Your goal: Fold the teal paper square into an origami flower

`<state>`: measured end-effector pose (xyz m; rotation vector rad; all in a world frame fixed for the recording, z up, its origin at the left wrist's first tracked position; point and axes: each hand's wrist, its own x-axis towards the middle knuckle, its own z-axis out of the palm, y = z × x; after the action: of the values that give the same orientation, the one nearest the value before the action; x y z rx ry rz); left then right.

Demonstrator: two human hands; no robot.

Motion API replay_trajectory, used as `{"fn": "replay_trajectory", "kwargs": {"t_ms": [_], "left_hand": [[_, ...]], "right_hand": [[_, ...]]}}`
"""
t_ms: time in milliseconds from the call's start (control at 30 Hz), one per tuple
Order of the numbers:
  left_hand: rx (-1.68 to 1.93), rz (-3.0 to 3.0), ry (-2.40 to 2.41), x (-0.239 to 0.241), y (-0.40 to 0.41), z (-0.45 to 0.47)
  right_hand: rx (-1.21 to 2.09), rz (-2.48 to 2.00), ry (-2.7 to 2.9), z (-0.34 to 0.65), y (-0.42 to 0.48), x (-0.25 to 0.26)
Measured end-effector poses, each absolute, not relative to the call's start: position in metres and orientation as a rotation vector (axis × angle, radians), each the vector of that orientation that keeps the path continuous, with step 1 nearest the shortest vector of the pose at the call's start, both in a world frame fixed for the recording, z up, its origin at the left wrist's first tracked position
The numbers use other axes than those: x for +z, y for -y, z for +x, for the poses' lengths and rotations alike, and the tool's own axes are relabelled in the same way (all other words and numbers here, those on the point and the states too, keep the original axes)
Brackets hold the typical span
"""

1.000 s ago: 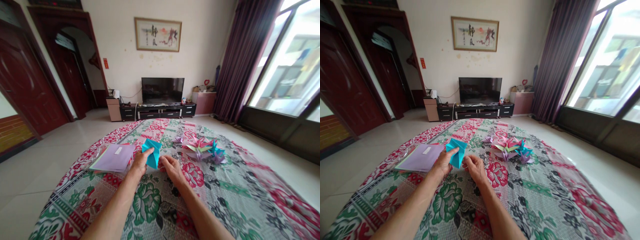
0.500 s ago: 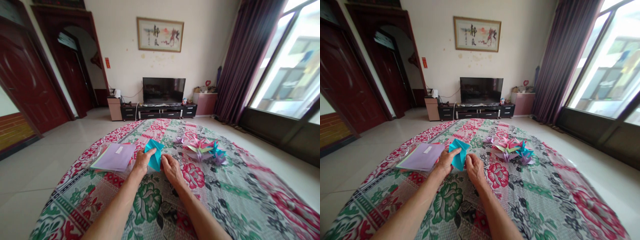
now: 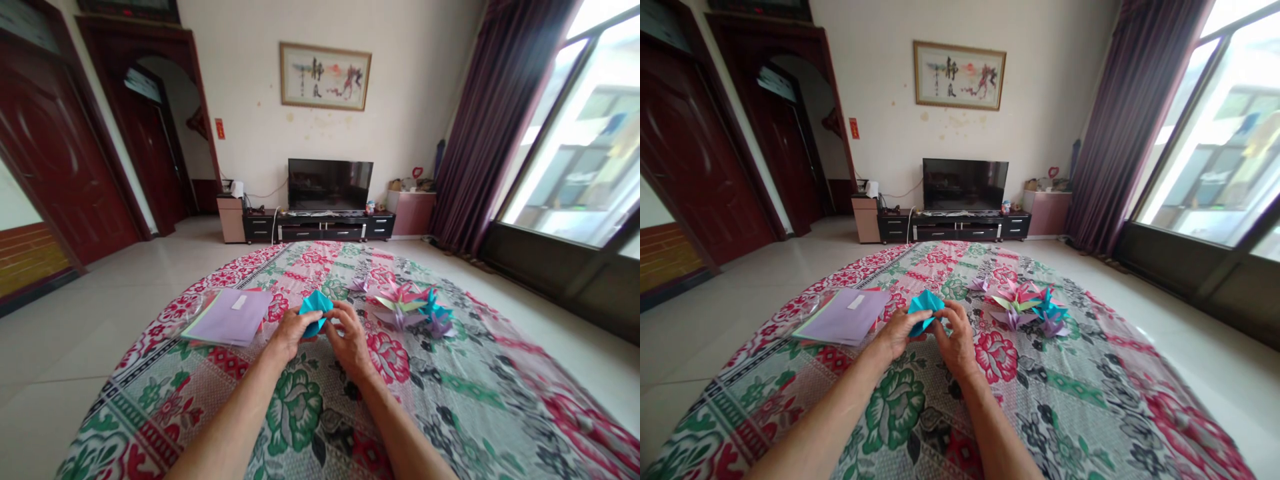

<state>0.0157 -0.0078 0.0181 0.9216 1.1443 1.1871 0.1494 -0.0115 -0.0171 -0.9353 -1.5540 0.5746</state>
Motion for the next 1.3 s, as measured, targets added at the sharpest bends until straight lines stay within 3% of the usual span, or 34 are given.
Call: {"fn": "replay_trajectory", "kwargs": {"t_ms": [400, 700, 1300], "left_hand": [[0.948, 0.891, -0.82, 0.015, 0.003, 0.001], [0.821, 1.162, -0.678, 0.02, 0.011, -0.019], [0.893, 1.307, -1.05, 0.021, 0.006, -0.005]], "right_hand": [[1.111, -0.878, 1.147, 0.146, 0.003, -0.016], [1.302, -0.874, 1.011, 0.149, 0.008, -0.007], [1.042, -0.905, 1.202, 0.148, 0.009, -0.003]]}}
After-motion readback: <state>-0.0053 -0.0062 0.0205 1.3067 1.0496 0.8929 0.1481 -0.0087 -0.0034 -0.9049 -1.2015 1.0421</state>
